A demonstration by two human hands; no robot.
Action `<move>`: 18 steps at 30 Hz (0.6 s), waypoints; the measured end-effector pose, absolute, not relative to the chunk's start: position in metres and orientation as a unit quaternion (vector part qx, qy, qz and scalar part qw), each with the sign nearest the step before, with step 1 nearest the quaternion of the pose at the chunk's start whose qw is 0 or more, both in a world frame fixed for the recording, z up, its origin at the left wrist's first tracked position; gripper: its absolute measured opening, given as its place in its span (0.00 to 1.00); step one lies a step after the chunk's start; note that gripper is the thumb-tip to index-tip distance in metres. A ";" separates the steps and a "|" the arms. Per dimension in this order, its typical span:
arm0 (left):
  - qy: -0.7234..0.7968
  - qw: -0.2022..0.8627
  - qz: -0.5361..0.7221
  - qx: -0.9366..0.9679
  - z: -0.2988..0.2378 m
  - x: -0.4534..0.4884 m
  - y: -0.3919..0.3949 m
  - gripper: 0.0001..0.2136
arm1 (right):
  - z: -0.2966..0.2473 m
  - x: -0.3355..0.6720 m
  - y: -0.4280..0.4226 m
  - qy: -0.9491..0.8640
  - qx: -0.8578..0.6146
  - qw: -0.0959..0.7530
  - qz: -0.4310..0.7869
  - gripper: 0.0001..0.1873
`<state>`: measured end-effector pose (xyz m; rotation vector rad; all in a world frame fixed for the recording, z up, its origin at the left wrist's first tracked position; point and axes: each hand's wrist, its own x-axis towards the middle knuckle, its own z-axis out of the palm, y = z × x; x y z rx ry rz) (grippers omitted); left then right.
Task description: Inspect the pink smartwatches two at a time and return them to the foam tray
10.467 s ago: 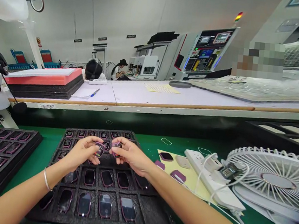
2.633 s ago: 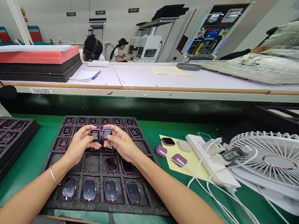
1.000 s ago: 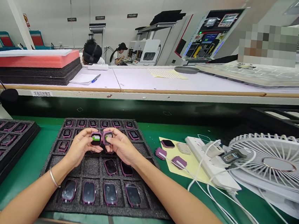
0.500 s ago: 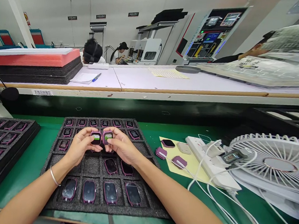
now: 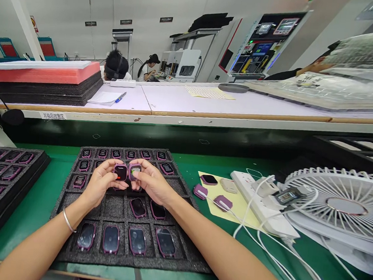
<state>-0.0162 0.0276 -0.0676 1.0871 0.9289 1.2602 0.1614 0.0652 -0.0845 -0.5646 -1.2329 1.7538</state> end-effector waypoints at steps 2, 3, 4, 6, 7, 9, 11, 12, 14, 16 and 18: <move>0.399 0.577 0.538 0.468 -0.067 -0.016 0.027 0.17 | -0.085 0.161 0.066 -0.497 -0.235 0.450 0.703 0.18; 0.399 0.577 0.536 0.470 -0.067 -0.015 0.027 0.17 | -0.085 0.162 0.066 -0.498 -0.238 0.451 0.702 0.18; 0.400 0.576 0.536 0.470 -0.067 -0.015 0.027 0.17 | -0.085 0.162 0.066 -0.498 -0.238 0.451 0.701 0.18; 0.403 0.575 0.538 0.467 -0.065 -0.014 0.026 0.18 | -0.085 0.162 0.065 -0.499 -0.235 0.450 0.702 0.18; 0.405 0.573 0.539 0.466 -0.064 -0.014 0.026 0.19 | -0.084 0.162 0.065 -0.499 -0.232 0.450 0.704 0.18; 0.408 0.569 0.541 0.466 -0.063 -0.013 0.026 0.21 | -0.084 0.162 0.065 -0.497 -0.227 0.452 0.705 0.20; 0.406 0.566 0.543 0.469 -0.063 -0.013 0.026 0.23 | -0.084 0.162 0.065 -0.495 -0.225 0.454 0.706 0.21; 0.405 0.565 0.543 0.471 -0.063 -0.013 0.026 0.23 | -0.084 0.162 0.065 -0.495 -0.224 0.454 0.706 0.21; 0.404 0.563 0.543 0.473 -0.065 -0.012 0.027 0.23 | -0.084 0.161 0.065 -0.495 -0.224 0.456 0.705 0.21; 0.406 0.560 0.542 0.477 -0.066 -0.012 0.028 0.23 | -0.085 0.161 0.065 -0.495 -0.224 0.458 0.703 0.21; 0.408 0.557 0.543 0.478 -0.067 -0.012 0.030 0.22 | -0.085 0.161 0.065 -0.496 -0.224 0.459 0.702 0.21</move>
